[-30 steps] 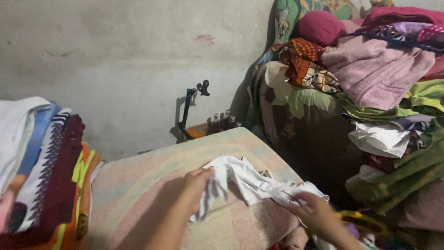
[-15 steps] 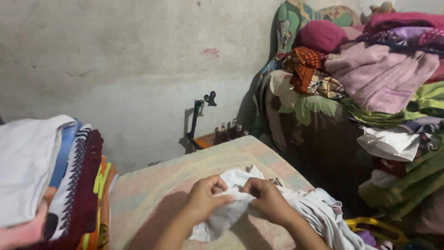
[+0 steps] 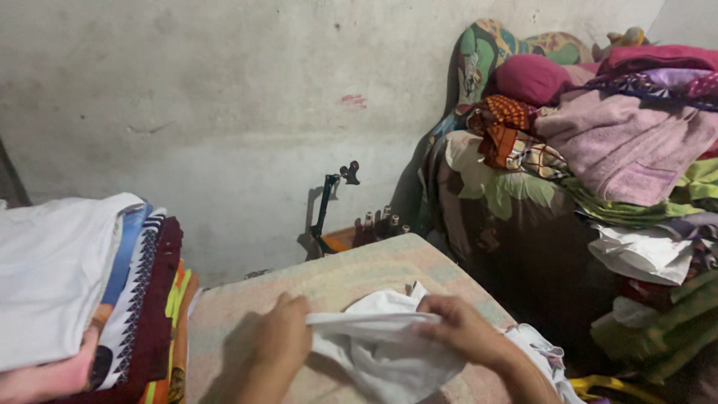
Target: The person folds several white garments, including a patterned baby bodysuit and plain tank tops, on a table. Each item is smoothed, folded in half, then folded again, and placed on a growing stack to the left.
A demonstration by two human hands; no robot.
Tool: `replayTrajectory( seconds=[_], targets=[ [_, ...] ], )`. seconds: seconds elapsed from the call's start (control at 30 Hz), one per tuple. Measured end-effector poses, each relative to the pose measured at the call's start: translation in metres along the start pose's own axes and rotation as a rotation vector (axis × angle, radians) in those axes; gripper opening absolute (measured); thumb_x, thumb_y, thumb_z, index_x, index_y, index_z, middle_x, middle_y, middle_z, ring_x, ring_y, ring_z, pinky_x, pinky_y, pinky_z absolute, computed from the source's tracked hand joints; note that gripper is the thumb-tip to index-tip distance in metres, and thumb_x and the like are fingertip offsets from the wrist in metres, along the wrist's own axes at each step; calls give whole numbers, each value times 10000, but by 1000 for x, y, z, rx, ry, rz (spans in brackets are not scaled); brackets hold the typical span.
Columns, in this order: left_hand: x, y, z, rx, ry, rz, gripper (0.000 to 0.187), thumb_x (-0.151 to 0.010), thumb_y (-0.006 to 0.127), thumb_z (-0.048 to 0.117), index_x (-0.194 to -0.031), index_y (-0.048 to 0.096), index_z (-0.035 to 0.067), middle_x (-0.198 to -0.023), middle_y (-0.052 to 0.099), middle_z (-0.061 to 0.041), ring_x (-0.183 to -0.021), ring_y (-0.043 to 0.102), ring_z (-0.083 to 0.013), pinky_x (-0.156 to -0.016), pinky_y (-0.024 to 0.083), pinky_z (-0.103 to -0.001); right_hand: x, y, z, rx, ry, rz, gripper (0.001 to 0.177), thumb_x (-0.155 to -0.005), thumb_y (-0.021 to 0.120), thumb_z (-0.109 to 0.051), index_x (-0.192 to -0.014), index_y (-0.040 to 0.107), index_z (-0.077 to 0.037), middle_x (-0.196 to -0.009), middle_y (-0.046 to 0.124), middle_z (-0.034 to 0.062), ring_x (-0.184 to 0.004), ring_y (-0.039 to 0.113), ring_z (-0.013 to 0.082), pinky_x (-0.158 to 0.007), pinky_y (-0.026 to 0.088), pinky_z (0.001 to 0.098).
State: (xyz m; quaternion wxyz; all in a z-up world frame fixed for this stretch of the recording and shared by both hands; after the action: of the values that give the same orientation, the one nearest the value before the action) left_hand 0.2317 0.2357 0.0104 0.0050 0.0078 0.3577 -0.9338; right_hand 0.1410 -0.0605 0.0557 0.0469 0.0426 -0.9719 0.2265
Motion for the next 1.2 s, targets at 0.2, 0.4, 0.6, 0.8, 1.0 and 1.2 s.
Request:
replayTrajectory(
  seconds=[0.2, 0.4, 0.6, 0.8, 1.0, 1.2],
  targets=[
    [-34, 37, -61, 343, -219, -185, 179, -854, 665, 56, -991, 721, 157, -1084, 759, -149, -936, 753, -282, -826, 575, -411, -20, -76, -25, -30, -126, 199, 141, -863, 660, 11, -921, 674, -117, -851, 680, 25, -720, 643, 118, -614, 522, 271],
    [-47, -25, 49, 946, 398, -413, 261, -761, 652, -149, -806, 740, 93, -1243, 688, -37, -967, 698, -212, -792, 586, -390, -21, -114, -105, 144, -559, 95, 199, -753, 626, 91, -828, 764, -32, -1052, 777, 87, -925, 736, 229, -823, 583, 344],
    [-27, -88, 147, -205, 683, -89, 313, -758, 602, -22, -962, 772, 144, -1091, 713, -175, -1031, 688, -348, -889, 537, -429, -22, -129, -176, 899, -511, 392, 436, -752, 635, -1, -1150, 769, -120, -1084, 762, 161, -995, 722, 318, -880, 550, 387],
    [-12, -147, 189, -531, 657, 98, 204, -862, 593, 243, -960, 727, 124, -1043, 719, -172, -996, 700, -386, -862, 543, -498, -33, -166, -213, 923, -400, 505, 454, -752, 637, -15, -1133, 798, -204, -977, 775, 173, -867, 764, 328, -831, 582, 409],
    [6, -204, 193, -549, 583, 133, 280, -759, 679, 293, -989, 803, 191, -1000, 754, -147, -957, 710, -365, -852, 559, -473, -29, -184, -227, 777, -387, 495, 426, -671, 658, 29, -1004, 848, -156, -932, 814, 106, -849, 773, 234, -797, 609, 375],
    [10, -258, 191, -76, 537, 304, 301, -737, 826, 351, -873, 826, 82, -747, 756, -150, -699, 731, -288, -687, 557, -392, -9, -180, -242, 610, -306, 426, 283, -775, 709, -53, -1006, 859, -116, -810, 804, 83, -676, 695, 226, -650, 574, 363]
  ],
)
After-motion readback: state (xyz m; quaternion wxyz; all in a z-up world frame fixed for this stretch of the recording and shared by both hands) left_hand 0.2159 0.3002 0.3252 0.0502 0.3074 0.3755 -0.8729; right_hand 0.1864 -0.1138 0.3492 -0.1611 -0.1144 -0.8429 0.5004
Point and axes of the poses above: each hand's wrist, its own x-axis away from the middle knuckle, its own y-axis out of the palm, z = x × y, the point moved 10 cm from there along -x, towards the middle knuckle
